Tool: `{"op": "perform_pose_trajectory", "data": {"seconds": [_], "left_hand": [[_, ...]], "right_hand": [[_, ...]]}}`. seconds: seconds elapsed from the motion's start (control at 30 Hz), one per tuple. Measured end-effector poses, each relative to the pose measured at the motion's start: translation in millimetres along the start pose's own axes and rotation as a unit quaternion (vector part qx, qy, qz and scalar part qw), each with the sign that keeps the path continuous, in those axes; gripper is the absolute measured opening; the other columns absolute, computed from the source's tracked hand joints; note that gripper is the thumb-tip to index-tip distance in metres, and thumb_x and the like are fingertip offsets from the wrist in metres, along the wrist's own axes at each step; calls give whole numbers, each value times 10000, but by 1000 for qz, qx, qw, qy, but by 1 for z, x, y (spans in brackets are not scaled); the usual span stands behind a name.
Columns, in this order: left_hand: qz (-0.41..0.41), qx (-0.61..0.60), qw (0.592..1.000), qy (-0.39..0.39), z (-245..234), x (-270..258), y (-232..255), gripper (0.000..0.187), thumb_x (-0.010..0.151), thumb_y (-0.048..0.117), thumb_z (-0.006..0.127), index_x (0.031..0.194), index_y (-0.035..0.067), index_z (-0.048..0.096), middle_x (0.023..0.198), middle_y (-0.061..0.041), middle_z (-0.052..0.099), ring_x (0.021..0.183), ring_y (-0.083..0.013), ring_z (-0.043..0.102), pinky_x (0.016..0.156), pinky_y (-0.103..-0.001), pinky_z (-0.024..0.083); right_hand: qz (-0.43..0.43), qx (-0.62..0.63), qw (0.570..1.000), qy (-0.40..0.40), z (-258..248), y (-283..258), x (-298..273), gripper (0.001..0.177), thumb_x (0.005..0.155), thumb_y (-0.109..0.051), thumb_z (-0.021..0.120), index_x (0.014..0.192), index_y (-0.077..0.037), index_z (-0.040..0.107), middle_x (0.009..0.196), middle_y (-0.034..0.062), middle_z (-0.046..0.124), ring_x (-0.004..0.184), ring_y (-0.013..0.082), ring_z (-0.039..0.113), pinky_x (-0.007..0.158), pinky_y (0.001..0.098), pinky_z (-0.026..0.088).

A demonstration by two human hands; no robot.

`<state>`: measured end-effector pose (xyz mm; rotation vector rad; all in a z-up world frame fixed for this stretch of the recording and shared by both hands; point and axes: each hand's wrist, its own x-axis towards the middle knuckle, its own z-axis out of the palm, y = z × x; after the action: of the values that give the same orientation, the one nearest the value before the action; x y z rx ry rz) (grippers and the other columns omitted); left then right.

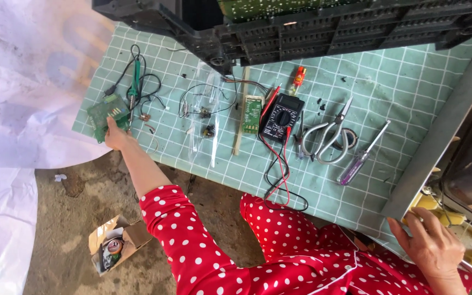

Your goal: Repairing a CRT television by stripping wires, applying electrical tape, and connecting a circuit board.

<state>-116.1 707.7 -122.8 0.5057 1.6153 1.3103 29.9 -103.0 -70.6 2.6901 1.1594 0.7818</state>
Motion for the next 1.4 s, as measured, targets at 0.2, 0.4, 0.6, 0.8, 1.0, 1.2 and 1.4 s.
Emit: {"op": "perform_pose_trajectory", "data": {"seconds": [0.2,0.4,0.6,0.8,1.0,1.2,1.4], "left_hand": [[22,36,999,-15,1,13,-5,266,879,247,783,1083,78,761,862,-46,724,699,-159,532,601,-381,392],[-10,25,1000,2,3,9,-1,156,876,210,777,914,58,776,782,-58,675,814,-210,605,873,-501,602],[-29,19,999,22,5,13,6,138,832,103,799,951,35,780,1120,-199,724,1027,-336,656,757,-489,620],[-44,-90,995,3,-6,-1,14,212,892,91,727,1102,69,742,992,-116,651,620,-193,294,582,-380,345],[-3,-116,992,-43,-23,-12,26,158,907,89,711,1062,80,739,890,-100,651,567,-171,330,526,-313,328],[-3,-124,984,-126,-74,-104,37,492,849,135,721,1327,57,629,1295,-159,659,1120,-281,628,877,-386,499],[6,-56,946,-320,-152,-232,-13,697,683,216,780,1329,159,526,1272,-80,598,1115,-209,577,918,-350,506]], "right_hand": [[-1,-6,1000,-13,6,0,-4,406,1012,-577,771,852,-219,667,1087,-55,760,682,73,619,546,223,349],[-1,-13,1000,-17,7,0,-5,405,1005,-589,767,856,-223,676,1071,-61,751,697,76,629,563,221,367],[5,-9,1000,-19,8,-2,-5,440,1032,-574,782,820,-219,632,1051,-66,732,661,102,586,576,244,334],[2,-5,1000,-21,6,-2,-3,449,1029,-578,771,806,-215,629,1050,-46,734,640,101,574,558,239,326],[1,-1,1000,-24,-4,-3,7,448,1025,-589,759,810,-218,630,1057,-53,737,639,89,585,553,233,322],[2,27,1000,-12,-16,-1,19,402,1011,-561,768,834,-215,665,1050,-22,761,678,97,648,557,246,411],[-2,64,998,12,-23,3,26,346,1004,-491,787,907,-174,688,1048,12,753,717,130,692,556,254,429]]}}
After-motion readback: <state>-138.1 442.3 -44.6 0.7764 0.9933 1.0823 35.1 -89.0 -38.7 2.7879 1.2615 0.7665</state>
